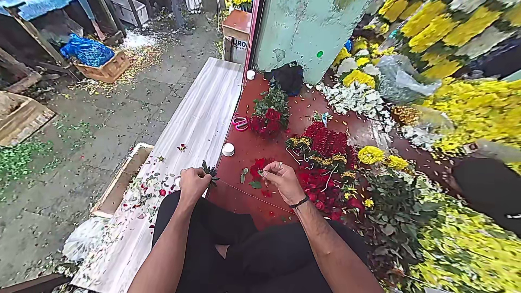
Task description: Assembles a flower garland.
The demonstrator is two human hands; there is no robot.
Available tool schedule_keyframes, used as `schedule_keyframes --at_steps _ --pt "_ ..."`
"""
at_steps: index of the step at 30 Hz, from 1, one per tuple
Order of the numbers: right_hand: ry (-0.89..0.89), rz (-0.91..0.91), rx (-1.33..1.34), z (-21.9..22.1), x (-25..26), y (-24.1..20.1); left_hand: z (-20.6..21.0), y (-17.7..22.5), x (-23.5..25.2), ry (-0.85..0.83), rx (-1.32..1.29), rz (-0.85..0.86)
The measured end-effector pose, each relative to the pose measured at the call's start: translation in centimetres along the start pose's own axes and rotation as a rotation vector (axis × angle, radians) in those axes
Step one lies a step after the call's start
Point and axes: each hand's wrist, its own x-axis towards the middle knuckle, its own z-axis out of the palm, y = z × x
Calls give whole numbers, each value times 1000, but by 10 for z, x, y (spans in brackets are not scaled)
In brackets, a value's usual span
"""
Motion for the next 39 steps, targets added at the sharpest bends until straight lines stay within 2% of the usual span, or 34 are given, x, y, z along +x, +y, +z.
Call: schedule_keyframes --at_steps 7,12,18,21,28,32,34,36,37,39 --pt "5 3 -29 1 -2 -1 -3 2 -3 -10 -10 -4" --pt "-17 8 -16 9 -1 1 -7 7 -11 -124 -79 12" --pt "-247 57 -140 66 2 7 -1 9 -11 -365 -110 91" --pt "-278 69 -264 96 14 26 -3 9 -13 -459 -115 150" --pt "-182 92 -481 113 28 42 -1 9 -12 -534 -163 209" --pt "-171 221 -474 113 30 38 2 11 -12 -504 -190 178" --pt "-44 271 -450 106 38 43 3 12 -11 -465 -188 132" --pt "189 240 -466 87 51 59 0 11 -10 -421 -179 105" --pt "249 213 -455 77 57 64 -3 9 -8 -402 -180 105" --pt "147 187 -414 68 55 62 -10 5 -4 -379 -178 114"
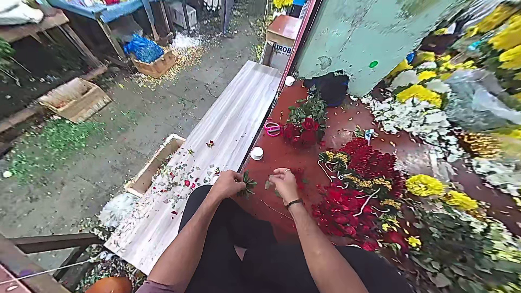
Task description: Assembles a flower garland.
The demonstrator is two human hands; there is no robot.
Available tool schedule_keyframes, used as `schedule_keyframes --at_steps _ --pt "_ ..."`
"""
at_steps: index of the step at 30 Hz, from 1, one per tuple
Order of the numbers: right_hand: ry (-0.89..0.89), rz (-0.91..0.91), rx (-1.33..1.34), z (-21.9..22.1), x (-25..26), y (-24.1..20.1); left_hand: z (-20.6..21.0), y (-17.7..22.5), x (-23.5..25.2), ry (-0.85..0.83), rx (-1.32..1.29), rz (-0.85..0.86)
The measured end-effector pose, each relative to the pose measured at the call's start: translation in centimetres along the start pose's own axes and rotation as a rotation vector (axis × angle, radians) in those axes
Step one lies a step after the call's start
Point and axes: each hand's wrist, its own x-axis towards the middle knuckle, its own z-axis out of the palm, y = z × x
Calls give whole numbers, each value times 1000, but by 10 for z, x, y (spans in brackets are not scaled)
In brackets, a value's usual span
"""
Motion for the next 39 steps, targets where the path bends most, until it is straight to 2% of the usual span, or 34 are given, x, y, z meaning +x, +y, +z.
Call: schedule_keyframes --at_steps 4,6,8,11,13,16,18,20,22,24,25,27,28,31,33,36,39 --pt "-531 -147 -72 5 -28 0 -22 14 -9 -18 31 -11" --pt "-668 -164 -52 14 -40 0 -35 24 -14 -11 54 -6" --pt "-630 -201 16 16 -45 -6 -51 33 -20 26 88 -8" --pt "-451 -383 24 1 -43 -29 -75 49 -31 108 219 -52" --pt "-431 -467 39 -15 -49 -50 -83 69 -38 139 345 -79" --pt "-453 -580 109 -33 -72 -75 -76 109 -50 94 618 -90" --pt "-413 -655 208 -47 -79 -87 -64 138 -61 -40 804 -67" --pt "-382 -722 308 -65 -71 -92 -48 170 -79 -268 908 73" --pt "-425 -733 443 -81 -59 -90 -37 201 -96 -444 827 357" --pt "-408 -620 576 -90 -55 -87 -31 230 -91 -481 602 616" --pt "-363 -522 611 -92 -61 -83 -24 242 -87 -447 487 651" --pt "-301 -359 728 -87 -74 -80 -15 261 -75 -293 340 626" --pt "-378 -333 846 -81 -70 -76 -13 267 -65 -201 305 608" --pt "-629 -420 949 -76 -56 -74 -18 269 -30 59 264 516" --pt "-644 -518 915 -78 -52 -74 -32 256 -10 174 288 413" --pt "-517 -499 860 -85 -48 -78 -57 226 3 202 348 208" --pt "-382 -360 815 -86 -42 -78 -68 195 -4 106 310 83"
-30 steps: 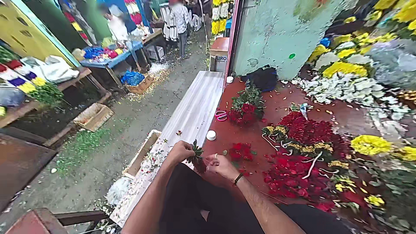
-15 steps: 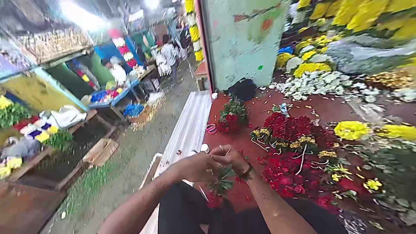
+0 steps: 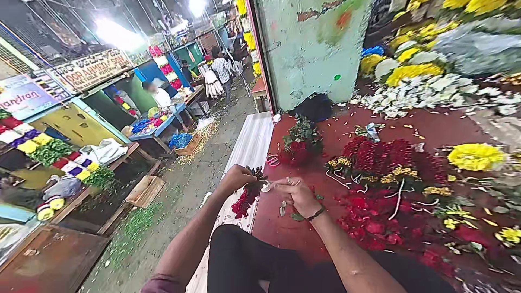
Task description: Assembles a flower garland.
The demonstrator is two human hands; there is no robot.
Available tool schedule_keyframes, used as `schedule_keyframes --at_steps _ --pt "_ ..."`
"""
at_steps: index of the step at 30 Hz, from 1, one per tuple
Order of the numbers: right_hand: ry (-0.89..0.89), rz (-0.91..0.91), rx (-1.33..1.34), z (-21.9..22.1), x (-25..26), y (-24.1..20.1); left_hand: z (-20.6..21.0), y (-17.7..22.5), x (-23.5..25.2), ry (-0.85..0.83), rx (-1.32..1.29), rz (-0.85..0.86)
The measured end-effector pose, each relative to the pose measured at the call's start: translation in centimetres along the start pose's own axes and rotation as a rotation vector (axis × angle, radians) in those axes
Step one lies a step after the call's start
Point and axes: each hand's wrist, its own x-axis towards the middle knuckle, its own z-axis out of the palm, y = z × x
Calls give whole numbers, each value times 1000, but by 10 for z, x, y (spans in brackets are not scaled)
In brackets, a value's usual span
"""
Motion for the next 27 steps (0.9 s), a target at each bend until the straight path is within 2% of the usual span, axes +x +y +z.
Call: schedule_keyframes --at_steps 2,4,8,11,15,16,18,20,22,25,27 --pt "92 51 0 -2 3 3 -1 -10 -8 -86 -32 -38" --pt "109 69 -19 -3 3 5 -2 -14 -13 -129 -60 -58" --pt "-32 24 -125 1 -1 1 0 -17 -9 -121 -23 -40" --pt "-74 -13 -186 1 -3 -3 -1 -7 -7 -207 223 36" --pt "-77 -118 -212 -7 -3 -9 0 46 -34 -540 631 232" --pt "-98 -167 -201 -9 -2 -10 1 64 -47 -601 651 317" --pt "-149 -223 -118 -9 -4 -10 3 91 -67 -679 485 532" --pt "-118 -165 -46 -2 -13 -12 5 102 -64 -636 258 664" --pt "7 -12 -36 18 -21 -15 6 107 -49 -461 102 652" --pt "-161 7 142 11 -11 6 5 100 -18 -144 86 538" --pt "-266 -53 162 6 -7 13 1 81 4 -21 166 427"
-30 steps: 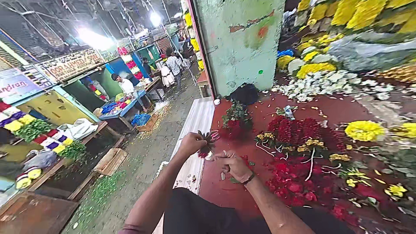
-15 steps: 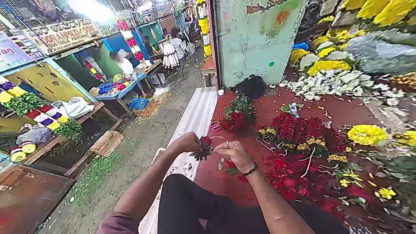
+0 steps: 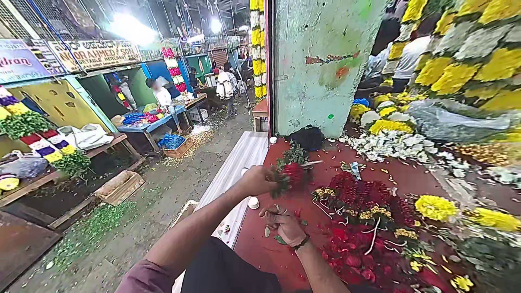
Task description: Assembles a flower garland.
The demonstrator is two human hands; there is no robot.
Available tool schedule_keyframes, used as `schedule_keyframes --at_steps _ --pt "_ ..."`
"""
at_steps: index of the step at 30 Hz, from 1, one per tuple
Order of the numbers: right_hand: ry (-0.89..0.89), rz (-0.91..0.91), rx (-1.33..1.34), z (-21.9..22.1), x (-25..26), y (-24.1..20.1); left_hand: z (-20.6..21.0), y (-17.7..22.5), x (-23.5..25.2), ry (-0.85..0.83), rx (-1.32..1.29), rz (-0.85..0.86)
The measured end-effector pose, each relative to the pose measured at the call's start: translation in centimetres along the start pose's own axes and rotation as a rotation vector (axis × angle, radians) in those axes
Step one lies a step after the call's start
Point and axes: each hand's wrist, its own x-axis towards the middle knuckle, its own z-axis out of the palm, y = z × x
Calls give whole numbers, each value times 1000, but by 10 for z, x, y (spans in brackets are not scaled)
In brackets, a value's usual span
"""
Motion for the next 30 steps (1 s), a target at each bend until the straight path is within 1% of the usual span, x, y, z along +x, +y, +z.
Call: schedule_keyframes --at_steps 1,3,5,8,10,13,15,16,17,19,21,22,23,24,25,26,27,28,30 --pt "-19 -27 0 -2 0 0 0 -15 3 7 47 -73" --pt "32 -54 -28 -6 1 -6 -3 -40 -1 -53 76 -206" --pt "146 -41 -71 -12 1 -13 -7 -59 -13 -137 29 -263" --pt "276 11 -127 -16 4 -16 -12 -72 -33 -251 -78 -340" --pt "253 25 -215 -13 3 -17 -10 -78 -43 -231 -156 -395" --pt "135 23 -427 -1 4 -17 -4 -89 -46 -91 -215 -462" --pt "53 15 -556 6 4 -11 5 -99 -41 1 -177 -440" --pt "19 17 -596 10 4 -8 8 -102 -39 2 -105 -432" --pt "1 19 -612 12 3 -6 9 -101 -38 -40 -13 -419" --pt "25 -22 -595 12 3 -9 8 -88 -44 -218 153 -345" --pt "70 -104 -553 5 4 -19 2 -57 -57 -472 230 -177" --pt "91 -127 -527 1 4 -24 -2 -37 -65 -566 202 -48" --pt "112 -125 -492 -1 4 -26 -5 -19 -72 -614 120 70" --pt "145 -102 -447 -1 2 -27 -7 -3 -75 -613 0 162" --pt "192 -61 -398 2 -2 -26 -6 7 -73 -563 -129 226" --pt "249 -11 -366 6 -7 -22 -5 14 -68 -496 -246 241" --pt "229 35 -359 2 -10 -13 -4 18 -61 -412 -339 212" --pt "145 30 -326 -4 -10 -1 -1 18 -52 -306 -392 167" --pt "0 -2 -290 2 -2 3 2 4 -33 -94 -340 67"
